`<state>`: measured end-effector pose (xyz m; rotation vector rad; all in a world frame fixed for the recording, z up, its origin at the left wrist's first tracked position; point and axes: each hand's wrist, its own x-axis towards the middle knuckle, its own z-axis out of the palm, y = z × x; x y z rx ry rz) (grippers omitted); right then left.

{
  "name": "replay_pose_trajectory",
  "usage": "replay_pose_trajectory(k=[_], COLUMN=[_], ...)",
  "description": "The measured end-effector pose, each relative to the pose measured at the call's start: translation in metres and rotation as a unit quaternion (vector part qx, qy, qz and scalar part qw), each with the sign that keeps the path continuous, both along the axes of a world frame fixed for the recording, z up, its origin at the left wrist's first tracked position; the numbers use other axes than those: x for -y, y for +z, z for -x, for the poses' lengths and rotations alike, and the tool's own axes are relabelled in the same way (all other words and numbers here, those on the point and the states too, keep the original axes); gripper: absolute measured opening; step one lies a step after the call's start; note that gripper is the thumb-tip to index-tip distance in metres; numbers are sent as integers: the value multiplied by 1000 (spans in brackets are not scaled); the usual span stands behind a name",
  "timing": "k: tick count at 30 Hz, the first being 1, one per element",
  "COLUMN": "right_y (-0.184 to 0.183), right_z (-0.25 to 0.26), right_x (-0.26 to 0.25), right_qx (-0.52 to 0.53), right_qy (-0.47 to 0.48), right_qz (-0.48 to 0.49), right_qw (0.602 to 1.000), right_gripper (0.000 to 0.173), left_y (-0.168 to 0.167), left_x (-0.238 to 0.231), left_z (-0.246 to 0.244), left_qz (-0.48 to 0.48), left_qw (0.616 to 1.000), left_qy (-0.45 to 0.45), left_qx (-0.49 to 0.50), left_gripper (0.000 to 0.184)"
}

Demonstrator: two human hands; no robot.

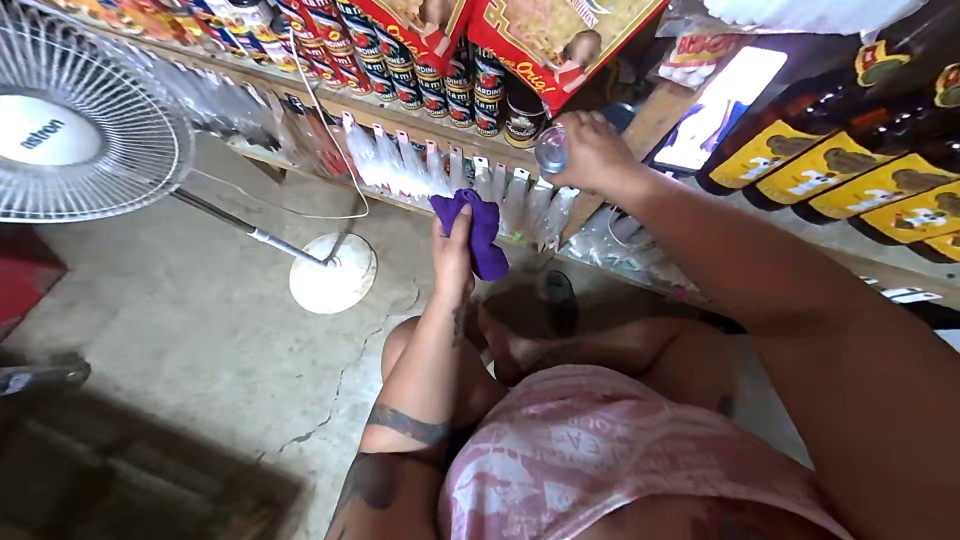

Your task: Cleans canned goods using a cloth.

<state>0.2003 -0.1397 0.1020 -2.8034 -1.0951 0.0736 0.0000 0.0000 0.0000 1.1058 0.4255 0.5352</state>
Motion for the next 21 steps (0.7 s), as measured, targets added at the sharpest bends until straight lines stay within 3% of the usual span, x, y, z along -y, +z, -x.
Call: replay_pose_trajectory(k=[8,12,21], right_y=[-1,1,19], right_z=[-7,-14,-19], right_x=[-11,-14,-34], right_qx=[5,0,-58], right_qy=[-42,-46,-94], right_qz=[21,13,90], right_qw=[999,999,990], right_gripper=[85,67,48], left_y=[-2,-2,-1], left_x=[0,0,2], left_z=[-8,-7,-6], left_qz=[12,6,15], left_qw=[1000,1000,1000], left_qy=[11,12,-2], left_qx=[22,17,4], left_gripper=[31,29,28])
